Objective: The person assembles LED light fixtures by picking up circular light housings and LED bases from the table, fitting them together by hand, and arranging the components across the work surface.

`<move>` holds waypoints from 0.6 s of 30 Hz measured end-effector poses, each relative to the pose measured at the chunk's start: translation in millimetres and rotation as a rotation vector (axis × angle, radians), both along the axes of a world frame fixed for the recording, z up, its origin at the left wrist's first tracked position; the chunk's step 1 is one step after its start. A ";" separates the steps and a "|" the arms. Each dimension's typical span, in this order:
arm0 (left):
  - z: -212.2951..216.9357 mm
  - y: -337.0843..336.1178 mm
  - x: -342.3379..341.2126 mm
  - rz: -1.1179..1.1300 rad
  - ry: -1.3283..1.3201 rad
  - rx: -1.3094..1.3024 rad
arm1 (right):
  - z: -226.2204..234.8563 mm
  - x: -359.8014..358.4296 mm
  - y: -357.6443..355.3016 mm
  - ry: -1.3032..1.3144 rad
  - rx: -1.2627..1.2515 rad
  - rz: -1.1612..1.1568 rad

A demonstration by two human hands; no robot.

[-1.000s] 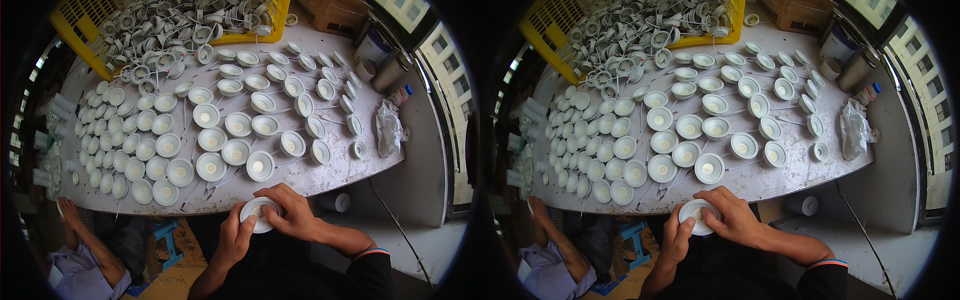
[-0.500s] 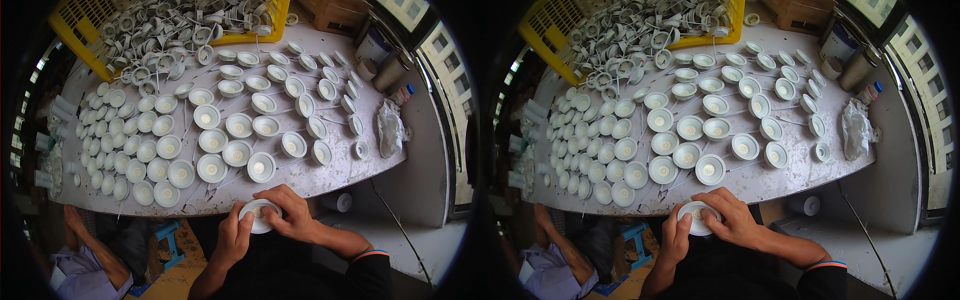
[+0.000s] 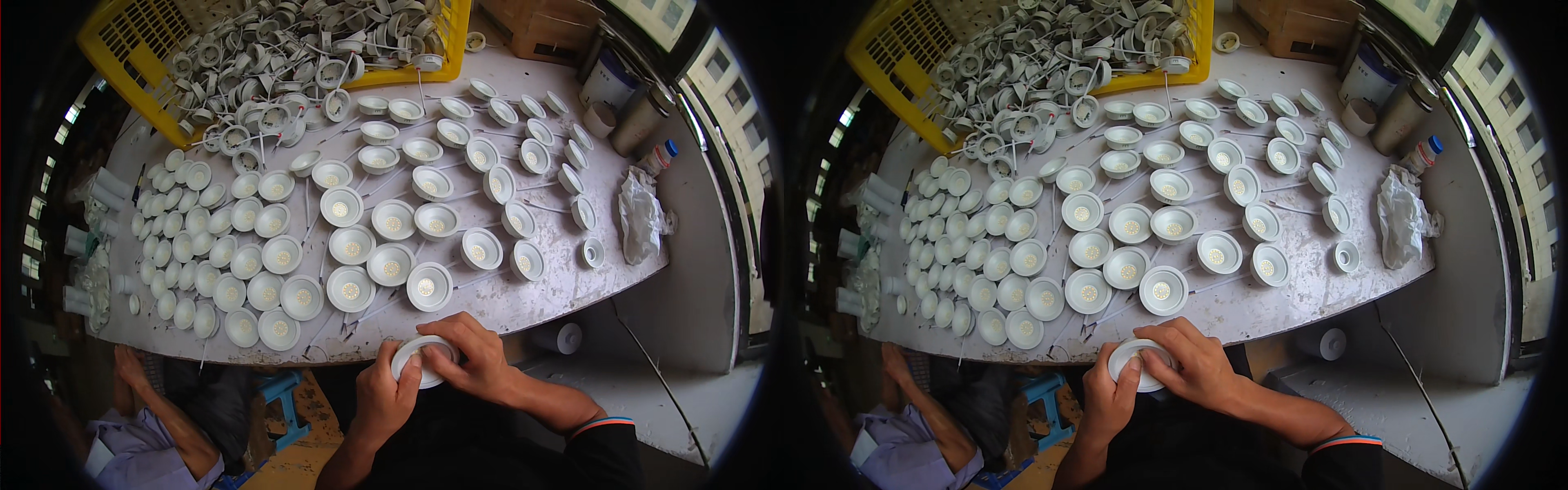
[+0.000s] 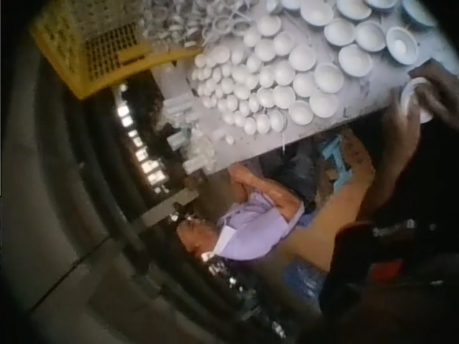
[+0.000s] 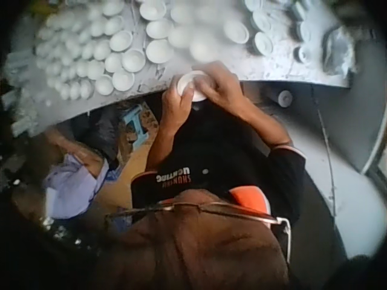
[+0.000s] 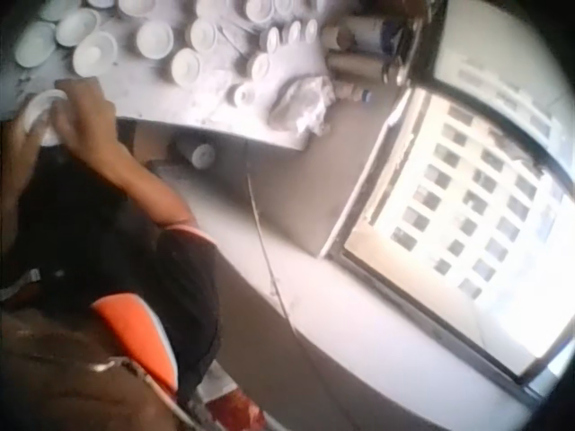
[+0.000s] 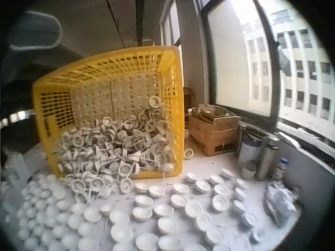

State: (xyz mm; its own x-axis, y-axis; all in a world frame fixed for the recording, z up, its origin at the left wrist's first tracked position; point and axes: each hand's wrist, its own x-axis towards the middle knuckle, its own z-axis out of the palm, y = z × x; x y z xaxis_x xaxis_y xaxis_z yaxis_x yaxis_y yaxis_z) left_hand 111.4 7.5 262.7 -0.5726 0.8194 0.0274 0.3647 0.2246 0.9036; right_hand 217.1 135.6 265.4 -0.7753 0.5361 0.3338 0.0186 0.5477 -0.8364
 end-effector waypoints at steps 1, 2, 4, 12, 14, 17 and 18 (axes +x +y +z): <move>0.3 0.0 0.1 0.018 -0.022 -0.002 | 0.1 -0.9 0.9 -0.012 0.007 0.000; 0.2 0.2 -0.1 0.015 -0.016 -0.018 | 0.0 -1.7 1.7 -0.023 0.000 0.013; -0.6 0.5 0.0 0.060 -0.047 0.004 | -1.2 -3.2 4.9 -0.054 -0.010 0.042; -3.1 -6.9 -14.1 0.057 -0.297 -0.004 | -1.7 4.5 6.7 -0.199 -0.558 0.153; -2.6 -8.8 -18.5 0.028 -0.413 -0.028 | -2.2 3.9 6.8 -0.220 -0.669 0.180; -3.0 -11.0 -21.9 -0.069 -0.382 0.052 | -2.0 4.8 9.4 -0.287 -0.741 0.220; -2.1 -12.6 -22.6 -0.102 -0.387 0.019 | -2.0 4.5 8.9 -0.309 -0.725 0.204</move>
State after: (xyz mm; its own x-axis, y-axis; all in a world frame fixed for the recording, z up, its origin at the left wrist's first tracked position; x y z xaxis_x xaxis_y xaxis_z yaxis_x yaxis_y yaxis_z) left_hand 88.8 -5.1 260.6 -0.4592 0.8741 -0.1582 0.0165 0.1865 0.9823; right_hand 221.6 144.5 263.4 -0.8815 0.3750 -0.2870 0.2650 -0.1103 -0.9579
